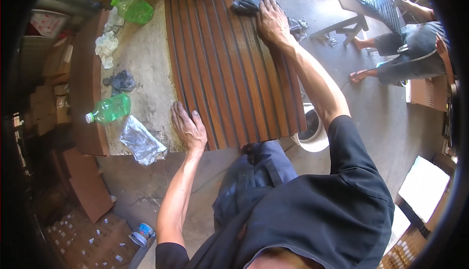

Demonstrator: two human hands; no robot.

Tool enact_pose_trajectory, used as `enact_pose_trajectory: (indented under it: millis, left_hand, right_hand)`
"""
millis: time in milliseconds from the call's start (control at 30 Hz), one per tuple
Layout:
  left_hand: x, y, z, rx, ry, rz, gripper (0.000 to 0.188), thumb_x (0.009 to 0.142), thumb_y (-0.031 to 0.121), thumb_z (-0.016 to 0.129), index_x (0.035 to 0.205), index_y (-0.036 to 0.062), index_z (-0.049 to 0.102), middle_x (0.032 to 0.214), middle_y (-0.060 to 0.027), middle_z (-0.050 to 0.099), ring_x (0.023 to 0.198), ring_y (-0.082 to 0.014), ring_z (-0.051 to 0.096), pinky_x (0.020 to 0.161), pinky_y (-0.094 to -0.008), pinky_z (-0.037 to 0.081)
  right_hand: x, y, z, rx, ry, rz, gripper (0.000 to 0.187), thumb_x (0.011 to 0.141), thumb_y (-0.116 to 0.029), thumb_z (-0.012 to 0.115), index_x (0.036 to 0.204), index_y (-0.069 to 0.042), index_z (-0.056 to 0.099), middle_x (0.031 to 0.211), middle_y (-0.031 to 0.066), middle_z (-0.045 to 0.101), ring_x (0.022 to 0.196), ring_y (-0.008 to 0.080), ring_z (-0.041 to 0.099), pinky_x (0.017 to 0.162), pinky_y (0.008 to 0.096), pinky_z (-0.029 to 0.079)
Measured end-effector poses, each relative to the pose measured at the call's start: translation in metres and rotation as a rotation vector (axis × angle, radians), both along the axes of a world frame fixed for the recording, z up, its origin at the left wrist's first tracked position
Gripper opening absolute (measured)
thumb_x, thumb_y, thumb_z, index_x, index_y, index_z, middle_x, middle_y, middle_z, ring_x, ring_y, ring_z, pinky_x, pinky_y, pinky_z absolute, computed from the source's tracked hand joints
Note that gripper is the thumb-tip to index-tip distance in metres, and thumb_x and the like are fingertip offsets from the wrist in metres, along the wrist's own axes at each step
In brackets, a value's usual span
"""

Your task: The person wipes a slatted wooden panel on a workbench using a cloth, applying a liquid from a bottle, while a coworker performs the same action on another part of the panel.

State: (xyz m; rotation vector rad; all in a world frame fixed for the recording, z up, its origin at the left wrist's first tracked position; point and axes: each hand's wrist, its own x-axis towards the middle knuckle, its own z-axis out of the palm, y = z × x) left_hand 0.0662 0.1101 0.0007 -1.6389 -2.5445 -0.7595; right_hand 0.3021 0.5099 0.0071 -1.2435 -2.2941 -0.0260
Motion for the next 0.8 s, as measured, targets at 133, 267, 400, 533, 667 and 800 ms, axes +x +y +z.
enact_pose_trajectory:
  millis: [133, 267, 400, 533, 667, 800]
  left_hand:
    - [-0.007, -0.005, -0.004, -0.012, -0.013, 0.007, 0.062, 0.112, 0.032, 0.050, 0.157, -0.0104, 0.043, 0.160, -0.0360, 0.045, 0.153, -0.0520, 0.040, 0.127, -0.0586, 0.030]
    - [-0.007, -0.016, -0.009, -0.011, -0.043, 0.034, 0.063, 0.112, 0.032, 0.051, 0.158, -0.0089, 0.043, 0.161, -0.0348, 0.045, 0.154, -0.0508, 0.038, 0.128, -0.0579, 0.029]
    - [-0.007, -0.016, -0.010, 0.015, -0.019, 0.037, 0.063, 0.111, 0.033, 0.051, 0.157, -0.0090, 0.044, 0.161, -0.0338, 0.046, 0.154, -0.0496, 0.039, 0.128, -0.0569, 0.029]
    - [-0.008, -0.020, -0.013, 0.021, -0.007, 0.037, 0.064, 0.109, 0.033, 0.053, 0.157, -0.0086, 0.045, 0.160, -0.0321, 0.048, 0.154, -0.0482, 0.040, 0.128, -0.0561, 0.030]
    - [-0.004, -0.022, -0.016, 0.020, -0.050, 0.027, 0.066, 0.106, 0.033, 0.057, 0.157, -0.0069, 0.044, 0.162, -0.0305, 0.047, 0.154, -0.0472, 0.039, 0.129, -0.0555, 0.029]
    - [-0.022, -0.047, -0.003, 0.055, -0.215, 0.019, 0.064, 0.103, 0.028, 0.062, 0.155, -0.0063, 0.048, 0.160, -0.0303, 0.049, 0.152, -0.0471, 0.042, 0.128, -0.0543, 0.032]
  right_hand:
    - [0.007, -0.036, 0.007, 0.009, 0.052, 0.092, 0.052, 0.103, -0.019, 0.055, 0.148, 0.008, 0.056, 0.156, 0.0282, 0.055, 0.149, 0.0494, 0.046, 0.124, 0.0531, 0.039]
    - [0.064, -0.185, 0.005, -0.092, -0.037, 0.288, 0.059, 0.091, -0.012, 0.058, 0.146, 0.009, 0.057, 0.157, 0.0295, 0.053, 0.153, 0.0481, 0.043, 0.125, 0.0556, 0.037]
    - [0.119, -0.345, 0.015, -0.342, 0.066, 0.389, 0.053, 0.092, -0.004, 0.063, 0.144, 0.006, 0.061, 0.156, 0.0258, 0.056, 0.155, 0.0444, 0.043, 0.125, 0.0559, 0.038]
    - [0.123, -0.424, 0.057, -0.742, 0.377, 0.331, 0.041, 0.102, -0.004, 0.062, 0.143, 0.003, 0.063, 0.151, 0.0206, 0.062, 0.153, 0.0410, 0.047, 0.126, 0.0504, 0.038]
    - [0.130, -0.421, 0.049, -1.238, 0.799, -0.040, 0.032, 0.109, -0.017, 0.058, 0.133, 0.001, 0.069, 0.132, 0.0179, 0.073, 0.120, 0.0234, 0.069, 0.103, 0.0371, 0.054]
    - [0.089, -0.419, 0.101, -1.603, 1.555, -0.166, 0.049, 0.107, -0.046, 0.056, 0.125, -0.003, 0.069, 0.107, 0.0106, 0.073, 0.093, 0.0241, 0.070, 0.081, 0.0382, 0.057]
